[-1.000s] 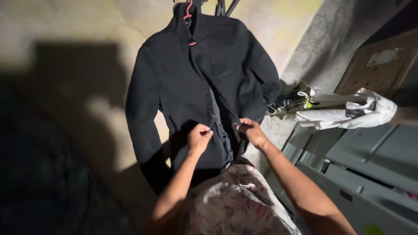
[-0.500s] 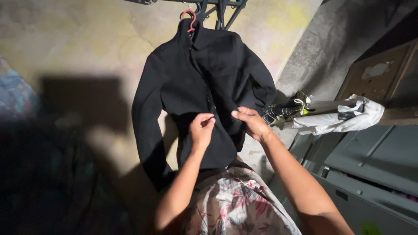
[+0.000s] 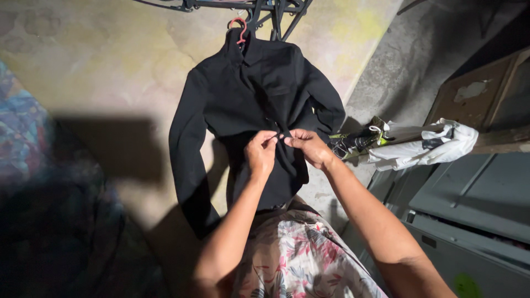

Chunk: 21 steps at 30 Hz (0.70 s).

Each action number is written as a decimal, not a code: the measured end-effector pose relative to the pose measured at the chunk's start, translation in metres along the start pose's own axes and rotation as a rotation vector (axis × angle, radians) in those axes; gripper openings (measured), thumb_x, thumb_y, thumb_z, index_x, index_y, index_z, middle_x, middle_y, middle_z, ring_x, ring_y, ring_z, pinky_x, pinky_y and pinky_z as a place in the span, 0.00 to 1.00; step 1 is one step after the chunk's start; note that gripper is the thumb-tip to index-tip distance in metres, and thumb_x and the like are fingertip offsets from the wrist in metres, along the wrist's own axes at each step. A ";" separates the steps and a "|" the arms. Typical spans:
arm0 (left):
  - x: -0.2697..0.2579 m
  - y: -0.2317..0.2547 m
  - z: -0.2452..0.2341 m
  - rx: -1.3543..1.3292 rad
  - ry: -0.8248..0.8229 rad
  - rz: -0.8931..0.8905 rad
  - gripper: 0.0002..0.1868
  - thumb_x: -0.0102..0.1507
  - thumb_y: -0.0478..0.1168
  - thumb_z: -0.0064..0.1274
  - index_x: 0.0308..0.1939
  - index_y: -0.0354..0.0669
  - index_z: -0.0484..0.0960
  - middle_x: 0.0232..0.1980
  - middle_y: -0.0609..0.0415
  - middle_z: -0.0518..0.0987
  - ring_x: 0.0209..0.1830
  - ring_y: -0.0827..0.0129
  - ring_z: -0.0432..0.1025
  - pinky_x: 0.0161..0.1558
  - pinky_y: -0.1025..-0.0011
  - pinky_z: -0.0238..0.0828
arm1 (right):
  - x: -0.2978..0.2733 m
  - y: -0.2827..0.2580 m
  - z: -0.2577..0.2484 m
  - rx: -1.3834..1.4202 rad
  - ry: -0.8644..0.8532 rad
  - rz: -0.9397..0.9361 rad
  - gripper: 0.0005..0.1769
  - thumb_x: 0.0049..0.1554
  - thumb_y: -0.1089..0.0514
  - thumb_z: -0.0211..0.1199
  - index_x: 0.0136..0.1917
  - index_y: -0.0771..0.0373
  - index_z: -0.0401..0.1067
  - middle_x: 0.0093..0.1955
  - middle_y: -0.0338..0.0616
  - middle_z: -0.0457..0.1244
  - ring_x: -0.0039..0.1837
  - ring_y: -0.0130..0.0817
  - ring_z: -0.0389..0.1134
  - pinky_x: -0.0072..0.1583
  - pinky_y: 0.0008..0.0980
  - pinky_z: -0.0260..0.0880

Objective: The person folds a black jacket on a table, places it on a pink hanger, and hangs it in a wardrobe. The person then retrieves a striped shirt from a laundry basket and places it on a blue hanger.

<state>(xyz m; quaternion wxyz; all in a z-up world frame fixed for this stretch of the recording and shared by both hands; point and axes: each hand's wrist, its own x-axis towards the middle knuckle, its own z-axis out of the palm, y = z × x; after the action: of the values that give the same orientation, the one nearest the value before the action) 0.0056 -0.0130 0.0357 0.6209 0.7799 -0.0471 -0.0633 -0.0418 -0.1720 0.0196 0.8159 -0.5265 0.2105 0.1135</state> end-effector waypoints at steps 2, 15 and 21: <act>0.004 0.004 0.000 0.018 -0.020 -0.005 0.07 0.55 0.29 0.56 0.37 0.37 0.81 0.33 0.51 0.82 0.30 0.70 0.76 0.35 0.74 0.71 | 0.000 -0.003 -0.001 -0.007 0.053 0.038 0.07 0.56 0.63 0.61 0.49 0.65 0.73 0.44 0.37 0.66 0.44 0.22 0.65 0.46 0.22 0.63; 0.024 0.007 -0.001 0.070 -0.133 -0.052 0.08 0.54 0.32 0.55 0.37 0.39 0.83 0.34 0.49 0.83 0.34 0.67 0.78 0.39 0.73 0.73 | 0.012 -0.014 0.002 0.045 0.061 0.049 0.07 0.57 0.66 0.55 0.49 0.64 0.69 0.39 0.40 0.65 0.38 0.27 0.66 0.39 0.26 0.68; 0.020 0.019 0.001 0.097 -0.086 -0.165 0.15 0.56 0.45 0.60 0.39 0.37 0.83 0.36 0.47 0.82 0.37 0.66 0.77 0.41 0.72 0.71 | 0.023 0.002 0.003 -0.160 0.124 -0.124 0.06 0.55 0.67 0.61 0.47 0.65 0.69 0.35 0.36 0.60 0.34 0.22 0.57 0.35 0.23 0.55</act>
<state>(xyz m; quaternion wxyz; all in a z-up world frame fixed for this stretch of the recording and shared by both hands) 0.0249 -0.0218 0.0536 0.5726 0.8068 -0.0126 -0.1452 -0.0215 -0.1687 0.0082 0.7620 -0.6081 0.2178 0.0466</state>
